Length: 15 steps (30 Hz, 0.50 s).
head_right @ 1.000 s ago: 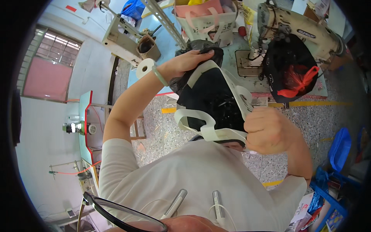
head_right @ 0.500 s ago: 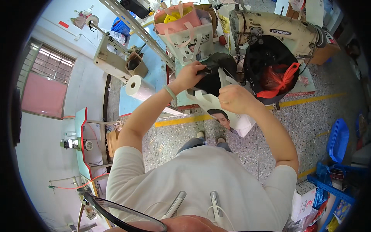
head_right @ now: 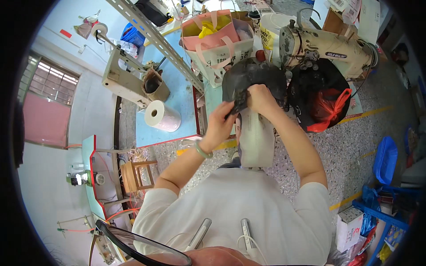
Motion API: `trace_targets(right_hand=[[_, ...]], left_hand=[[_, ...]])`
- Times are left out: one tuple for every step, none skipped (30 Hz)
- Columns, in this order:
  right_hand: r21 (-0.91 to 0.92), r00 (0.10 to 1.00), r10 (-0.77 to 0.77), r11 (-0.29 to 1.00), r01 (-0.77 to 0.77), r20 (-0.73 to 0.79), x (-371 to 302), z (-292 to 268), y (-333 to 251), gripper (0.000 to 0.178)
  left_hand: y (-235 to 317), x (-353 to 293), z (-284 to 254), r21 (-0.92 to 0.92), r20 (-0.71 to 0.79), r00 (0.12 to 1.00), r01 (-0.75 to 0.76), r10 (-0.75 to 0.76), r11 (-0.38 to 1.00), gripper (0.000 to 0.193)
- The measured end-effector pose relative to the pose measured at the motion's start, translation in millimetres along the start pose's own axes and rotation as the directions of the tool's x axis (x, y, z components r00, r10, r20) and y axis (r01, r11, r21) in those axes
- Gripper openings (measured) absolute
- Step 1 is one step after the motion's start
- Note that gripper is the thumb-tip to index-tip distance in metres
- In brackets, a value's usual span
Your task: The person unpacks various shopping and plastic bags by hand, taking out items including a box, and removes a bundle of ribbon bows from a bag.
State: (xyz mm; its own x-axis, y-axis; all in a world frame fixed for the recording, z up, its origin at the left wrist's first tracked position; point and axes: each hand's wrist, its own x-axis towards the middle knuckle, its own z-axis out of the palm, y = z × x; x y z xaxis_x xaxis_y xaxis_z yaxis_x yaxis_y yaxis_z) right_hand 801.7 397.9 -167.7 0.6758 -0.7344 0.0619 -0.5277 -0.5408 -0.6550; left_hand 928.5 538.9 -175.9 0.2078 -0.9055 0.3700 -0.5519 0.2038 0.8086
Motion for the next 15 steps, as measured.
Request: trace_targets(right_hand=[[-0.059, 0.994, 0.109, 0.992, -0.109, -0.006, 7.0, 4.4, -0.7, 0.023], [-0.061, 0.993, 0.118, 0.991, -0.119, -0.013, 15.2, 9.9, -0.6, 0.023], [-0.008, 0.979, 0.171, 0.985, -0.173, -0.112, 21.9, 16.5, -1.0, 0.023], [0.05, 0.952, 0.227, 0.974, -0.222, -0.207, 26.9, 18.3, -7.0, 0.024], [0.1, 0.938, 0.276, 0.96, -0.26, -0.209, 30.7, 16.3, -12.1, 0.026], [0.104, 0.931, 0.29, 0.956, -0.273, -0.222, 36.2, 17.9, -9.9, 0.026], [0.169, 0.917, 0.336, 0.937, -0.304, -0.215, 41.3, 20.7, -5.7, 0.026], [0.235, 0.901, 0.381, 0.913, -0.333, -0.207, 44.6, 22.7, -2.7, 0.026], [0.183, 0.909, 0.378, 0.92, -0.347, -0.174, 42.0, 18.3, -12.0, 0.027], [0.189, 0.902, 0.393, 0.914, -0.36, -0.18, 43.5, 23.9, -14.3, 0.027], [0.165, 0.909, 0.375, 0.923, -0.347, -0.182, 45.8, 31.1, -15.4, 0.027], [0.14, 0.917, 0.354, 0.933, -0.332, -0.184, 45.4, 36.5, -16.6, 0.026], [0.162, 0.929, 0.305, 0.948, -0.275, -0.207, 41.4, 44.8, -19.7, 0.025], [0.157, 0.956, 0.2, 0.973, -0.168, -0.216, 33.1, 49.8, -21.0, 0.026], [0.13, 0.962, 0.082, 0.99, -0.049, -0.262, 24.8, 54.7, -14.3, 0.026]], left_hand=[[-3.8, -8.3, 2.8, -0.016, 0.011, 0.995, 0.096, -0.096, 0.995, 0.028], [-12.9, -17.1, 10.5, -0.021, 0.02, 0.996, 0.092, -0.092, 0.996, 0.028], [-25.3, -28.2, 20.5, -0.016, -0.038, 0.992, 0.118, -0.118, 0.993, 0.031], [-30.2, -34.6, 25.0, -0.013, -0.094, 0.985, 0.144, -0.145, 0.989, 0.035], [-35.3, -40.0, 25.5, 0.094, -0.013, 0.989, 0.147, -0.146, 0.985, 0.054], [-38.2, -41.2, 26.3, 0.09, 0.004, 0.991, 0.136, -0.137, 0.987, 0.054], [-40.7, -42.2, 27.7, 0.128, 0.003, 0.981, 0.19, -0.192, 0.973, 0.064], [-42.8, -40.7, 29.5, 0.167, -0.001, 0.97, 0.242, -0.245, 0.956, 0.074], [-38.9, -38.4, 30.1, 0.152, 0.019, 0.955, 0.29, -0.296, 0.945, 0.084], [-38.5, -34.4, 29.8, 0.153, 0.037, 0.955, 0.285, -0.294, 0.946, 0.084], [-39.6, -28.1, 29.5, 0.131, 0.009, 0.955, 0.292, -0.295, 0.947, 0.081], [-39.1, -23.2, 29.6, 0.109, -0.021, 0.955, 0.297, -0.297, 0.949, 0.078], [-49.6, -19.6, 28.1, 0.046, 0.022, 0.939, 0.343, -0.344, 0.938, 0.056], [-56.2, -19.8, 26.2, 0.05, 0.034, 0.939, 0.339, -0.341, 0.939, 0.056], [-60.0, -18.0, 23.8, -0.03, 0.081, 0.909, 0.411, -0.408, 0.911, 0.048]])
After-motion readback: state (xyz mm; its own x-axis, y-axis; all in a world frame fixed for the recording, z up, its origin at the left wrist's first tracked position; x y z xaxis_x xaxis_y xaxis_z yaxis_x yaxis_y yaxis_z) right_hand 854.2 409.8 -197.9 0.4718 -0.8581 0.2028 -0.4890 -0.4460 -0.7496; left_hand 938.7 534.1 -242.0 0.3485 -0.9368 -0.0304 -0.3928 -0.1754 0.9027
